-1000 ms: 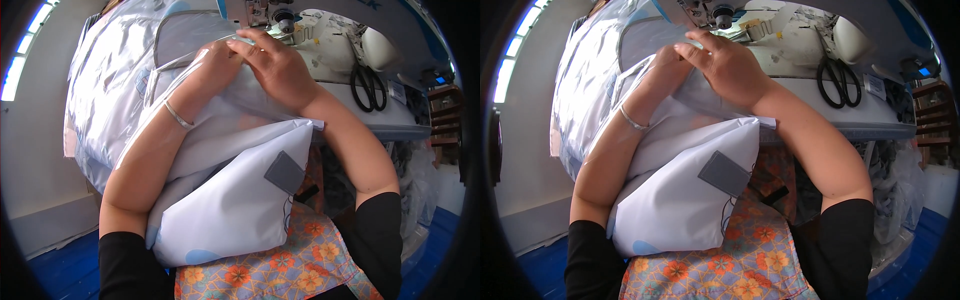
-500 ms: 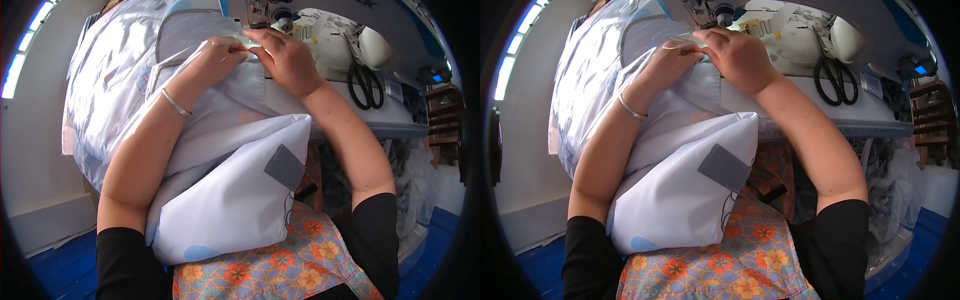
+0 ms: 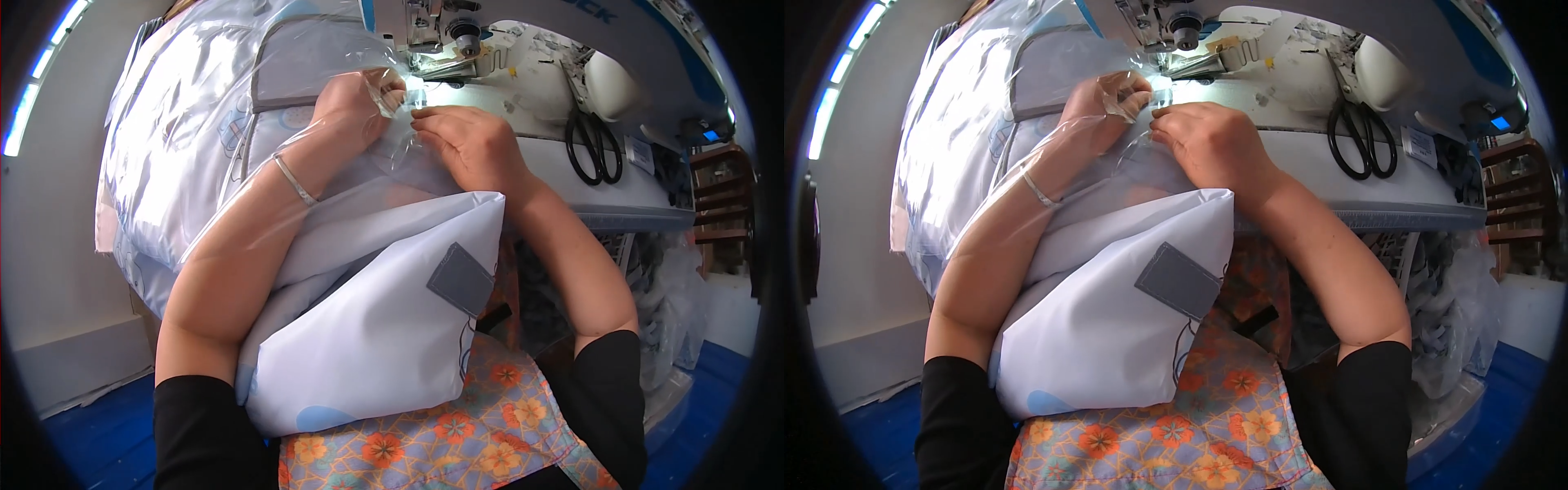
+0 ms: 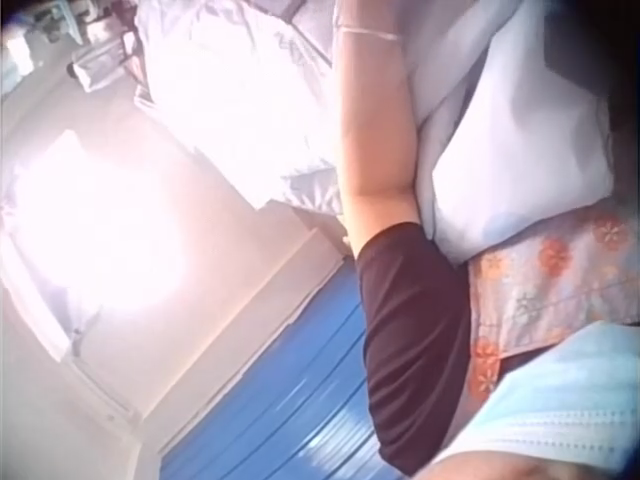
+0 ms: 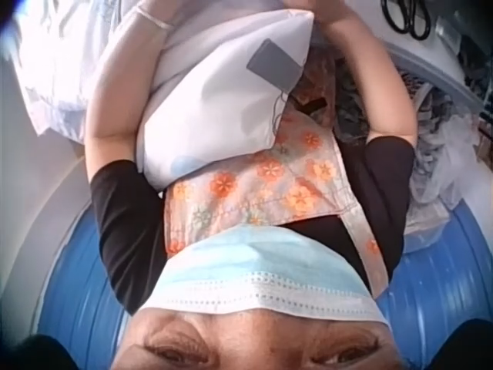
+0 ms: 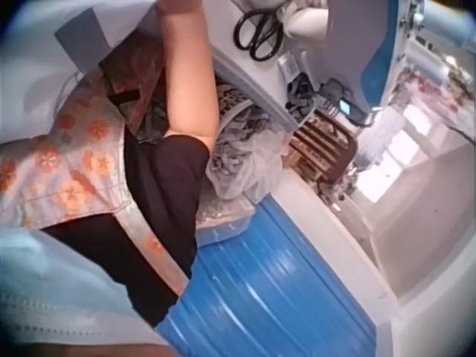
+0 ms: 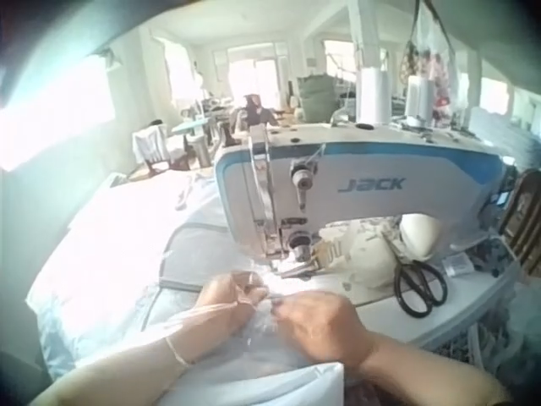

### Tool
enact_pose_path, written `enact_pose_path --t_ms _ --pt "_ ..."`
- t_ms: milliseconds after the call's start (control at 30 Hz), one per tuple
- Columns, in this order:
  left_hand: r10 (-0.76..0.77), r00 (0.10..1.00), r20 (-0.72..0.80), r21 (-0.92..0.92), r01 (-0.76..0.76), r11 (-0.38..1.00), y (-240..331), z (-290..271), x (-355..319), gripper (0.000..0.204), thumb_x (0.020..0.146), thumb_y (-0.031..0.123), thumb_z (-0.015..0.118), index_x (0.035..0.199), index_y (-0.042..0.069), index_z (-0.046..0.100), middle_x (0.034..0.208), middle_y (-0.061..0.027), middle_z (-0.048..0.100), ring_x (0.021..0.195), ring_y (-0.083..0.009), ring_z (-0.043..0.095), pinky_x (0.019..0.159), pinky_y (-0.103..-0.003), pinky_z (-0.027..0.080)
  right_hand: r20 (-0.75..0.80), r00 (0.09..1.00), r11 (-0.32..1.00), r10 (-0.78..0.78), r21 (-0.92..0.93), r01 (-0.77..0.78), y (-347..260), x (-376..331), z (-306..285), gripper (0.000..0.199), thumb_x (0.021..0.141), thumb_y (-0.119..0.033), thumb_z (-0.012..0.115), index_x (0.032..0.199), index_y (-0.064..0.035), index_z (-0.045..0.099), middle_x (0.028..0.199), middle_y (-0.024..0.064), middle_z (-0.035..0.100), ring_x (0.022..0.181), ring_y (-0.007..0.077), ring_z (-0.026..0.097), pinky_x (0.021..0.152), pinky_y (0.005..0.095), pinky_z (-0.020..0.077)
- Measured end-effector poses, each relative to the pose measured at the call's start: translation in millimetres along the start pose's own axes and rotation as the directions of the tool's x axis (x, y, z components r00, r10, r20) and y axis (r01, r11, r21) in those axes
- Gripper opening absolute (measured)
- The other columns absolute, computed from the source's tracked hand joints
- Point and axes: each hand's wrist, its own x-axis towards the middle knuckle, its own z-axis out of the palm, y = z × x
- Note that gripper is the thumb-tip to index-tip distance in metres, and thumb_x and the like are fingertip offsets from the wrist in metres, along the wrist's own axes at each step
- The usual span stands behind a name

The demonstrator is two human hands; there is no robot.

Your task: Sewing fabric and plastic components using an industrial sewing machine to assemble a product.

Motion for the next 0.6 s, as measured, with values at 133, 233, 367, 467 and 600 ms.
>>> enact_pose_path --t_ms 133,233,367,467,600 --pt "0.145 0.989 -0.038 0.096 -0.141 0.985 -3 3 2 0.018 0.095 0.019 0.063 0.103 0.004 0.067 0.090 -0.0094 0.069 0.079 -0.0191 0.061 0.076 -0.033 0.049 0.082 0.994 0.997 0.075 0.003 -0.076 -2 -2 5 0.014 0.083 -0.005 0.070 0.096 -0.0013 0.068 0.104 0.0134 0.071 0.100 0.0336 0.067 0.086 0.0404 0.0544" --pt "0.170 0.985 -0.024 0.124 -0.165 0.978 -9 0 0 0.021 0.096 0.019 0.062 0.108 0.003 0.067 0.098 -0.0088 0.069 0.084 -0.0179 0.062 0.077 -0.033 0.049 0.019 1.000 1.000 0.023 -0.012 -0.023 -6 1 7 0.020 0.083 -0.007 0.070 0.101 -0.0002 0.065 0.109 0.0159 0.070 0.102 0.0354 0.066 0.089 0.0415 0.0535" --pt "0.083 0.996 -0.042 -0.173 -0.089 0.981 -22 -23 -16 0.034 0.090 0.019 0.064 0.122 0.008 0.065 0.117 -0.0100 0.067 0.104 -0.0238 0.065 0.089 -0.032 0.050 0.135 0.991 0.994 0.006 -0.106 0.008 -5 2 8 0.024 0.084 -0.007 0.068 0.105 0.0029 0.062 0.113 0.0206 0.068 0.106 0.0367 0.065 0.091 0.0422 0.0531" --pt "0.000 0.999 -0.033 -0.604 -0.020 0.797 -64 -65 -52 0.038 0.090 0.012 0.065 0.127 0.007 0.064 0.118 -0.0042 0.066 0.102 -0.0123 0.062 0.088 -0.027 0.049 0.174 0.984 0.990 0.023 -0.138 0.001 -7 4 6 0.024 0.085 -0.007 0.067 0.105 0.0039 0.061 0.111 0.0216 0.068 0.106 0.0366 0.065 0.090 0.0423 0.0535" --pt "-0.215 0.905 -0.366 0.012 0.236 0.972 -126 -180 -119 0.038 0.098 0.013 0.056 0.134 0.001 0.058 0.125 -0.0046 0.065 0.105 -0.0139 0.061 0.093 -0.028 0.048 0.244 0.967 0.992 0.078 -0.120 -0.049 -1 3 4 0.031 0.084 -0.020 0.071 0.101 0.0037 0.061 0.104 0.0199 0.068 0.100 0.0360 0.066 0.085 0.0424 0.0543"
